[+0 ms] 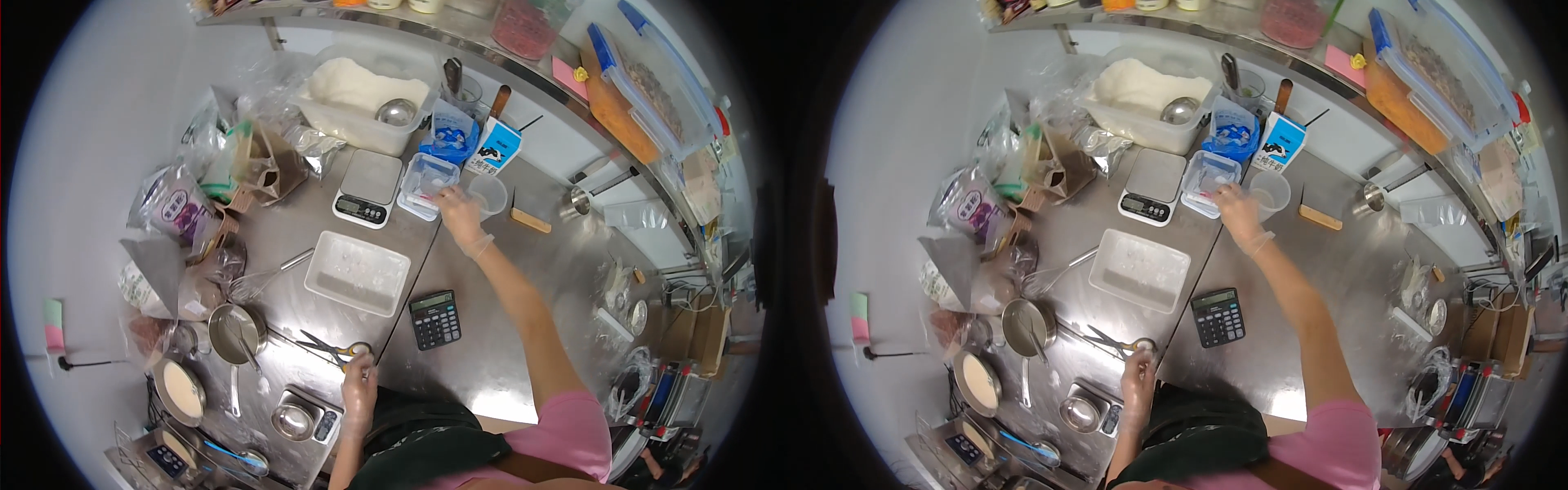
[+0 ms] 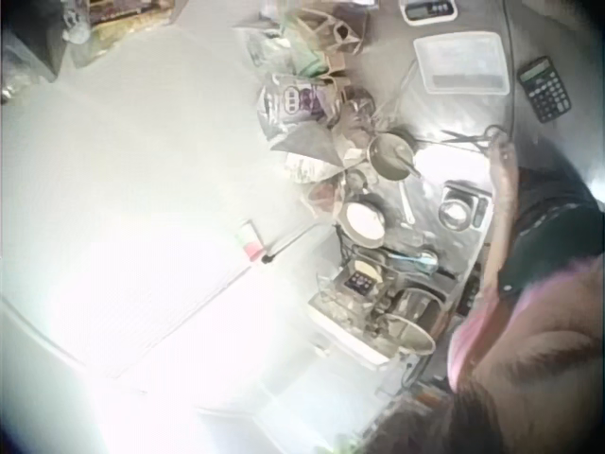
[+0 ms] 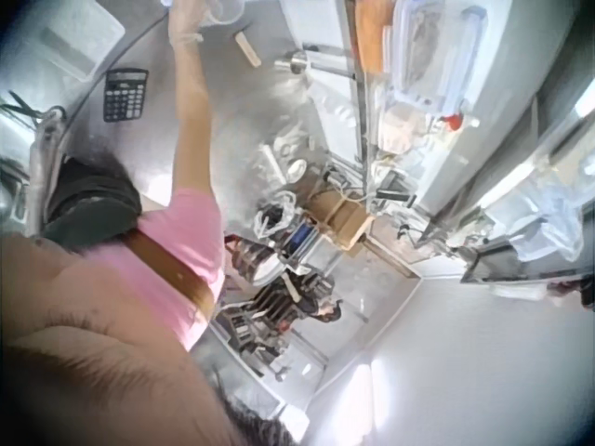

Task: The person arranges white circular papers and dough balls into a large steaming tray, then moves to a counter to weigh white powder into a small metal bowl and uses a calculator.

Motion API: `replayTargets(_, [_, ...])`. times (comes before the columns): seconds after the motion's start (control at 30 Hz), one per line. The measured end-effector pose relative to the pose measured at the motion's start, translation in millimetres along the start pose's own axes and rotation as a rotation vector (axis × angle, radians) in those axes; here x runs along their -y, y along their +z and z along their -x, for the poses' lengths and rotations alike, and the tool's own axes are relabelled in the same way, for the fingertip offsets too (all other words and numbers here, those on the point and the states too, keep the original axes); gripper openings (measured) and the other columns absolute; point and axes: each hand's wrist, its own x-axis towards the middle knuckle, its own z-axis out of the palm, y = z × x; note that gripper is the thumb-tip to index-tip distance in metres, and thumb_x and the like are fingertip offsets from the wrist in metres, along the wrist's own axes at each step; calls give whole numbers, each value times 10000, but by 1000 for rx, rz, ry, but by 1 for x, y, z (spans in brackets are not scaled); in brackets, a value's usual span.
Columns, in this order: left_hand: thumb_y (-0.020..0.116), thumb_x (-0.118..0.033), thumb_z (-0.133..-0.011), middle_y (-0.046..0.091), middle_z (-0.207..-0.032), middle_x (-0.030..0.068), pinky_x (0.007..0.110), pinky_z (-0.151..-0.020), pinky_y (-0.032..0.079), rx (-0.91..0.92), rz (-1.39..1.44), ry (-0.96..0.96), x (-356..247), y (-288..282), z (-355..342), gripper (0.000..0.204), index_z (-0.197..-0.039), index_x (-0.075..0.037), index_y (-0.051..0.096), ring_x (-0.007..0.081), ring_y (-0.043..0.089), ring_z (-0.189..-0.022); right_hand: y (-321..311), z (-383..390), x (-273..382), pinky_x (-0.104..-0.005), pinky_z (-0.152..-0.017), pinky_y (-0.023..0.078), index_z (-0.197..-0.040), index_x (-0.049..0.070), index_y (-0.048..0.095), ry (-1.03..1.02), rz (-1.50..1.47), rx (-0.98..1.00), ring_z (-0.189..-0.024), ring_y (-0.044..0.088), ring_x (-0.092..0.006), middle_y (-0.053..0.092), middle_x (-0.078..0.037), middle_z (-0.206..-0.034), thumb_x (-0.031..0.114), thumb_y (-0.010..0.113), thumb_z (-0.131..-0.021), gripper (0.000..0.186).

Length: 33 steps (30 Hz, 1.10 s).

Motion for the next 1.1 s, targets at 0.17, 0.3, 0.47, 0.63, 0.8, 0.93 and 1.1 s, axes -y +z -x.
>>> replayTargets(0.17, [598,-9,-806,586,-1060,210,420,-853,465,-68,-210,513,-86,49,-136,311,-1112,5,542,378,558,-998,-14,11,3,-315,-619,515,-866,83,645,-34,-38,16,-919,586,-187,610,-19,-905,64,571,-704,179])
replayTargets(0.3, [660,-68,-768,595,-1016,171,414,-795,492,-247,-369,676,-118,101,-232,340,-1089,-5,567,334,581,-931,-23,14,6,-318,-637,516,-914,54,646,-82,-76,1,-913,574,-187,596,-25,-894,71,576,-706,220])
replayTargets(0.47, [696,-193,-761,641,-882,118,405,-676,509,-222,-578,377,-127,136,-294,239,-968,-91,632,311,637,-777,-20,14,2,-323,-625,515,-885,52,647,-29,-179,19,-896,578,-195,604,-24,-854,57,594,-693,200])
replayTargets(0.63, [687,-259,-763,665,-813,75,405,-627,505,-189,-685,284,-116,151,-303,162,-854,-127,661,311,651,-689,-28,-13,-14,-361,-581,509,-815,57,644,220,-285,-133,-759,621,-239,632,-52,-777,54,600,-713,111])
replayTargets(0.8, [654,-267,-776,659,-781,62,401,-603,504,-259,-598,289,-110,156,-302,149,-848,-137,670,301,649,-673,-12,-36,-3,-364,-564,500,-729,90,676,92,-76,324,-627,644,-256,650,-73,-691,105,629,-696,59])
replayTargets(0.93, [645,-270,-783,656,-767,54,394,-585,504,-279,-554,323,-100,155,-302,145,-844,-143,675,292,648,-662,7,-52,10,-353,-541,487,-628,131,687,122,92,526,-632,656,-242,656,-100,-672,180,669,-655,59])
replayTargets(1.1, [663,-286,-774,654,-739,53,384,-573,504,-258,-503,283,-100,150,-302,165,-831,-132,679,278,647,-649,2,-55,2,-358,-538,485,-639,122,689,20,94,503,-637,659,-244,648,-106,-662,198,676,-637,77])
